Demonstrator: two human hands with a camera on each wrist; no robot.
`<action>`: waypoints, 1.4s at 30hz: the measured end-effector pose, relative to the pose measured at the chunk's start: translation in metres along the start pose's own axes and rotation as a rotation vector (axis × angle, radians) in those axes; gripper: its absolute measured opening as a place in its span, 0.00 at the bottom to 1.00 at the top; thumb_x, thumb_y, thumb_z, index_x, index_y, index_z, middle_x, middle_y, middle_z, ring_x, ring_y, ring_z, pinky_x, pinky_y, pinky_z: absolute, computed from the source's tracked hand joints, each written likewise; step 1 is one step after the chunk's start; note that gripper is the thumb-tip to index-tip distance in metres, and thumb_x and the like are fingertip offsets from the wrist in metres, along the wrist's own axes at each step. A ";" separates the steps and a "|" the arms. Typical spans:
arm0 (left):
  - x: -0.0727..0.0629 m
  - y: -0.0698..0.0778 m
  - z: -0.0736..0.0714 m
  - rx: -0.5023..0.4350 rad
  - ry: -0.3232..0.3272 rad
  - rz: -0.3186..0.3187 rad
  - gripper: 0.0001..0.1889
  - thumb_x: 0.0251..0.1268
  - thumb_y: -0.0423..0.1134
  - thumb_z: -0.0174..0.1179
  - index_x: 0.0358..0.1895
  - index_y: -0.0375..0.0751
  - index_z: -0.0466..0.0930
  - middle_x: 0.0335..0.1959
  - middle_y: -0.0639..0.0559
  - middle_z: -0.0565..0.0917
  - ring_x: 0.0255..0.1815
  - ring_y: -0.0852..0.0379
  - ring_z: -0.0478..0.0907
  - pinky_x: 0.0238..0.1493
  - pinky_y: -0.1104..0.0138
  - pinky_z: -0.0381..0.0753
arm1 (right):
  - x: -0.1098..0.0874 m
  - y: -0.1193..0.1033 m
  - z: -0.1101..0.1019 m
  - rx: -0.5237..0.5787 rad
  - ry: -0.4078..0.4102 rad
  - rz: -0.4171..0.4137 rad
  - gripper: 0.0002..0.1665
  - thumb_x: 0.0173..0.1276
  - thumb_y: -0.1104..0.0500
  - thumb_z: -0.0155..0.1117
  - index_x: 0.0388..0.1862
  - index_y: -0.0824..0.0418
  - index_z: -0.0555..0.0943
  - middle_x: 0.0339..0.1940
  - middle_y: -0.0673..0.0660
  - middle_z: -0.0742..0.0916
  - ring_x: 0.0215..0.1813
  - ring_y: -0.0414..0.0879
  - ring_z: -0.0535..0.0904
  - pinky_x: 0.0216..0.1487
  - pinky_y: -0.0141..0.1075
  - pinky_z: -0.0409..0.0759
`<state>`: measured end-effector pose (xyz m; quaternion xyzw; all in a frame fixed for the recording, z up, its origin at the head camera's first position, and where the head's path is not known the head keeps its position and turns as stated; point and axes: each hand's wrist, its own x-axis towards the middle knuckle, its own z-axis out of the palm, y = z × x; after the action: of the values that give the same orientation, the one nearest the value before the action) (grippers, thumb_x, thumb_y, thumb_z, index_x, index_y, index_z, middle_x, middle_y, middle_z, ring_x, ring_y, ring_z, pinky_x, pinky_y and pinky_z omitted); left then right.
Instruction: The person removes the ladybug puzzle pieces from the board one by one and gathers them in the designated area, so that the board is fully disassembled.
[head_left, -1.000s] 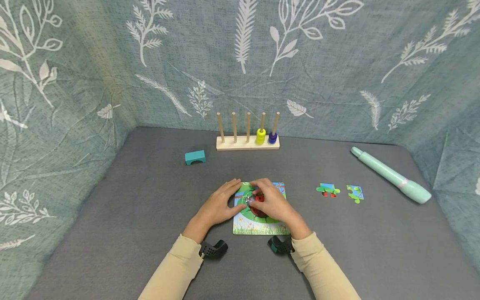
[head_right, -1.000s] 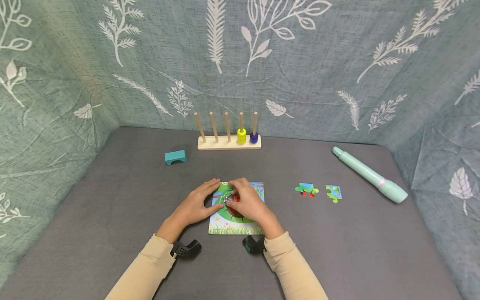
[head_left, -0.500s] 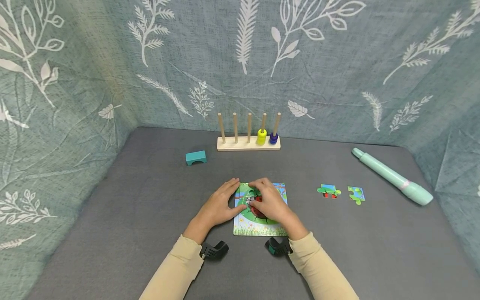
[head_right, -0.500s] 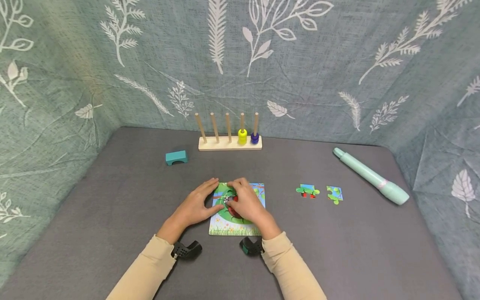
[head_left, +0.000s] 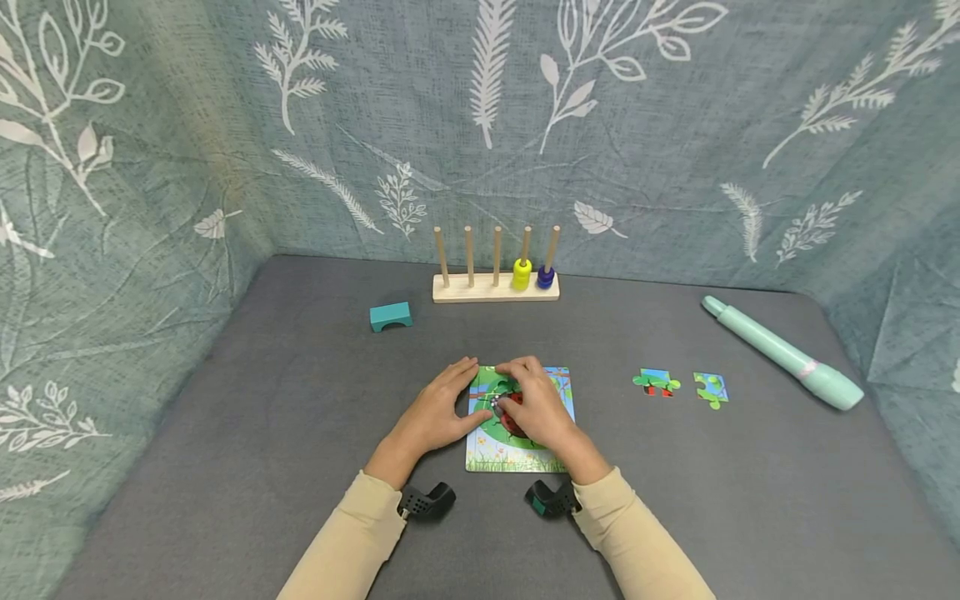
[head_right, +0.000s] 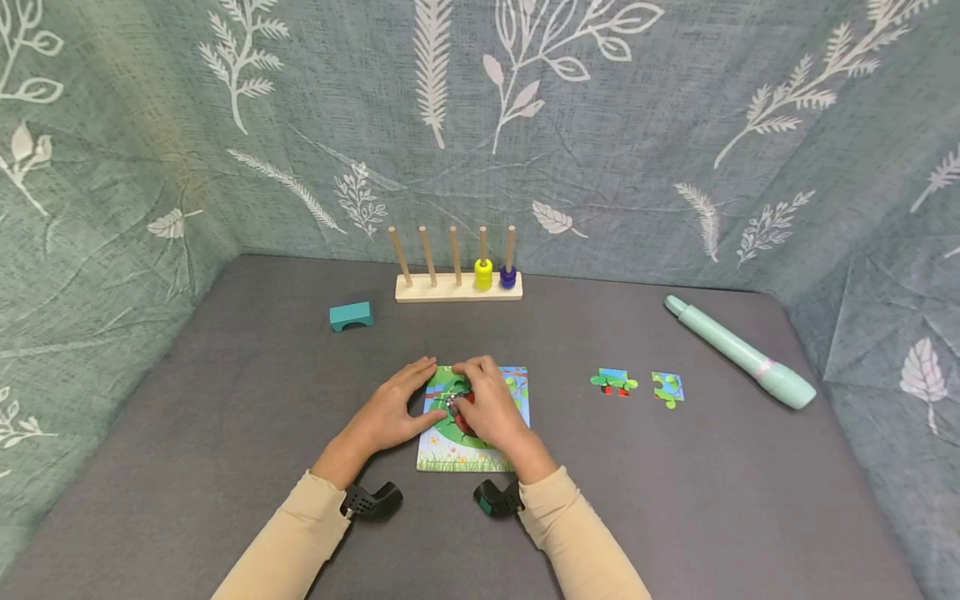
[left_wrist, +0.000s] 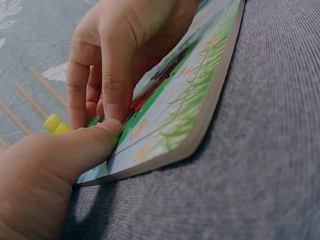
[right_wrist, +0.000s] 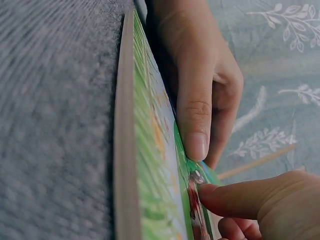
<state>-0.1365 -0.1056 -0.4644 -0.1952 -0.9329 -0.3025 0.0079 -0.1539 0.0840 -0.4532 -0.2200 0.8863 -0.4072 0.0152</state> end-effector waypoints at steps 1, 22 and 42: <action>0.000 0.000 0.000 0.001 0.001 0.001 0.38 0.58 0.50 0.65 0.68 0.33 0.65 0.70 0.40 0.66 0.72 0.43 0.60 0.67 0.47 0.68 | 0.000 0.000 0.000 -0.001 0.000 0.000 0.23 0.61 0.67 0.66 0.56 0.64 0.77 0.53 0.61 0.75 0.53 0.54 0.75 0.52 0.46 0.79; 0.001 0.001 0.000 0.004 -0.027 -0.022 0.40 0.58 0.53 0.65 0.69 0.34 0.63 0.71 0.41 0.64 0.73 0.44 0.59 0.68 0.48 0.67 | -0.002 0.004 -0.032 -0.033 -0.036 0.047 0.22 0.62 0.64 0.67 0.56 0.63 0.78 0.53 0.60 0.76 0.53 0.53 0.76 0.54 0.49 0.78; 0.001 0.000 0.000 -0.003 -0.012 -0.025 0.39 0.58 0.52 0.65 0.69 0.34 0.64 0.71 0.41 0.65 0.73 0.44 0.59 0.68 0.48 0.66 | -0.033 0.062 -0.095 -0.067 0.062 0.095 0.25 0.60 0.67 0.67 0.58 0.67 0.76 0.55 0.64 0.74 0.55 0.58 0.72 0.56 0.54 0.74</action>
<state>-0.1370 -0.1052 -0.4639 -0.1853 -0.9349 -0.3027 -0.0016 -0.1670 0.2005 -0.4395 -0.1652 0.9090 -0.3826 -0.0005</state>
